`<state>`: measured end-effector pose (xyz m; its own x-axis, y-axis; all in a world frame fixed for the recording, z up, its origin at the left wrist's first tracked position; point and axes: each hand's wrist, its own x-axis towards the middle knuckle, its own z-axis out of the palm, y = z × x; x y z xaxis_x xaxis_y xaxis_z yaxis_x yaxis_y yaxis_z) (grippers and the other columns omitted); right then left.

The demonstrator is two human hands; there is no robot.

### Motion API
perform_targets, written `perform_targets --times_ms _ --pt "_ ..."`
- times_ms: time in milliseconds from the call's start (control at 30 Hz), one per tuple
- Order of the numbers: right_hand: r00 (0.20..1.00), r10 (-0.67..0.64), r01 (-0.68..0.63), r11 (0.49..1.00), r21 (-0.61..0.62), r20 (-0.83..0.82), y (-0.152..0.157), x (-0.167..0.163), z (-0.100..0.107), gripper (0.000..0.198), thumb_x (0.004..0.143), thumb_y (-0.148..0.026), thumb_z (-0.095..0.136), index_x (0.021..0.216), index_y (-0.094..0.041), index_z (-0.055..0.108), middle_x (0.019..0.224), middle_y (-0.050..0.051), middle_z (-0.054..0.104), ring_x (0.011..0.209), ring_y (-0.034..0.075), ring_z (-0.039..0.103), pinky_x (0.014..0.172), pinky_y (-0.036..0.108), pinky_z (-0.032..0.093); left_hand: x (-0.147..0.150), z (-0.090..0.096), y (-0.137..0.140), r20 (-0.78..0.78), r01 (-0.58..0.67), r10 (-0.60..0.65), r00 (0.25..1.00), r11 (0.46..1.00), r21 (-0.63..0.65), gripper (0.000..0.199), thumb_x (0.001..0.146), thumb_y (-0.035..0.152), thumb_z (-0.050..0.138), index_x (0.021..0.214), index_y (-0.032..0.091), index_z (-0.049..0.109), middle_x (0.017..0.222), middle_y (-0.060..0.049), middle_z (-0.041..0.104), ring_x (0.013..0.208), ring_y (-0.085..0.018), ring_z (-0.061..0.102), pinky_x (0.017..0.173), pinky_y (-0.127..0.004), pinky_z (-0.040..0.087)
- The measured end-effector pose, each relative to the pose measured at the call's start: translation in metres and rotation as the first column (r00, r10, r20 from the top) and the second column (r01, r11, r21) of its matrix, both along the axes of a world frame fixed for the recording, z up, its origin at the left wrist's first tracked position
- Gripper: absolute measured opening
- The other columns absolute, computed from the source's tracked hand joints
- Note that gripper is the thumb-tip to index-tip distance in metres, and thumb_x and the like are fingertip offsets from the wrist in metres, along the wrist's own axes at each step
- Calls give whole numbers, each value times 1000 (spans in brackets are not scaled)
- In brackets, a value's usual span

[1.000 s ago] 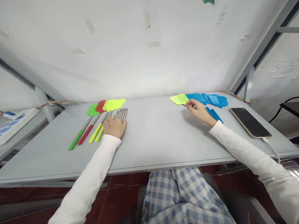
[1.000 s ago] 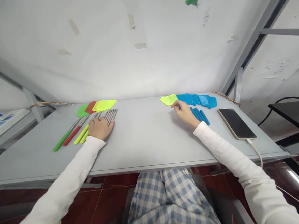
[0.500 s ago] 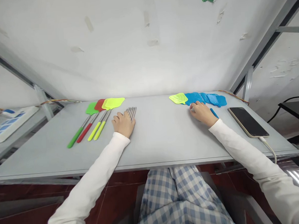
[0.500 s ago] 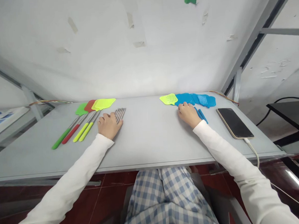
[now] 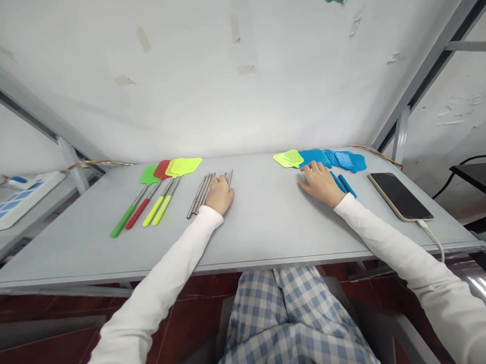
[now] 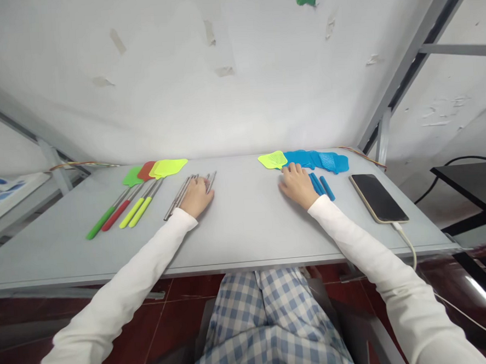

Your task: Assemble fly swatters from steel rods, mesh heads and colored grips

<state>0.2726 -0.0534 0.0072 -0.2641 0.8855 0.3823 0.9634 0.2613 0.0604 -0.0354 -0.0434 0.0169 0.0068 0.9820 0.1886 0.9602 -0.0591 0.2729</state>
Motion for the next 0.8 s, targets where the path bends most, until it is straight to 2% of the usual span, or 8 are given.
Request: perform_targets --times_ms 100,233,300,400,467,533,667,800 --pt "996 -92 91 994 -63 -6 0 2 0 36 89 -32 50 114 -8 57 105 22 63 99 35 55 80 41 41 17 2 0 101 28 -24 995 999 -34 45 81 10 47 125 2 51 120 -24 56 115 -32 57 100 -42 42" --pt "990 49 -69 986 -154 -133 2 0 2 36 87 -15 46 122 -10 53 111 19 65 98 30 60 79 37 42 43 4 13 439 147 -90 894 984 -98 48 71 11 63 118 10 57 104 -14 66 102 -28 63 97 -40 45" --pt "960 181 -217 964 -157 -212 3 -5 1 36 87 -13 46 122 -13 53 110 16 66 99 27 61 80 35 43 56 3 22 696 221 -35 717 958 -180 43 68 14 68 110 12 60 93 -10 68 86 -22 66 90 -38 49" --pt "902 336 -380 915 -133 -271 4 -10 -2 32 90 -18 47 122 -14 53 111 13 66 102 26 60 87 36 43 72 -3 34 955 416 86 284 886 -204 28 73 18 66 99 12 61 86 -7 67 72 -14 64 86 -36 52" --pt "904 338 -376 920 -110 -262 3 -11 -5 34 91 -25 51 123 -14 52 118 15 64 108 27 58 89 38 42 76 -8 38 991 454 125 41 881 -130 21 76 18 63 96 12 60 84 -5 67 74 -12 64 90 -36 52" --pt "938 267 -295 950 -105 -221 3 -10 -6 34 91 -34 54 118 -14 56 120 17 61 108 30 56 87 40 42 77 -12 38 986 394 130 -103 916 -79 19 76 14 62 95 13 58 79 -2 66 77 -12 65 95 -37 51" --pt "969 177 -200 972 -126 -171 3 -5 -4 25 94 -34 49 103 -17 64 105 14 65 97 28 58 81 38 39 72 -16 34 969 296 125 -214 953 -57 14 75 8 60 87 14 55 73 1 63 77 -12 67 98 -40 51" --pt "942 213 -245 965 -96 -261 5 -5 -2 24 96 -33 47 107 -19 64 101 10 67 92 24 59 79 35 37 72 -15 31 970 302 124 -208 952 -57 15 74 7 61 85 14 55 73 1 64 77 -13 68 98 -41 51"
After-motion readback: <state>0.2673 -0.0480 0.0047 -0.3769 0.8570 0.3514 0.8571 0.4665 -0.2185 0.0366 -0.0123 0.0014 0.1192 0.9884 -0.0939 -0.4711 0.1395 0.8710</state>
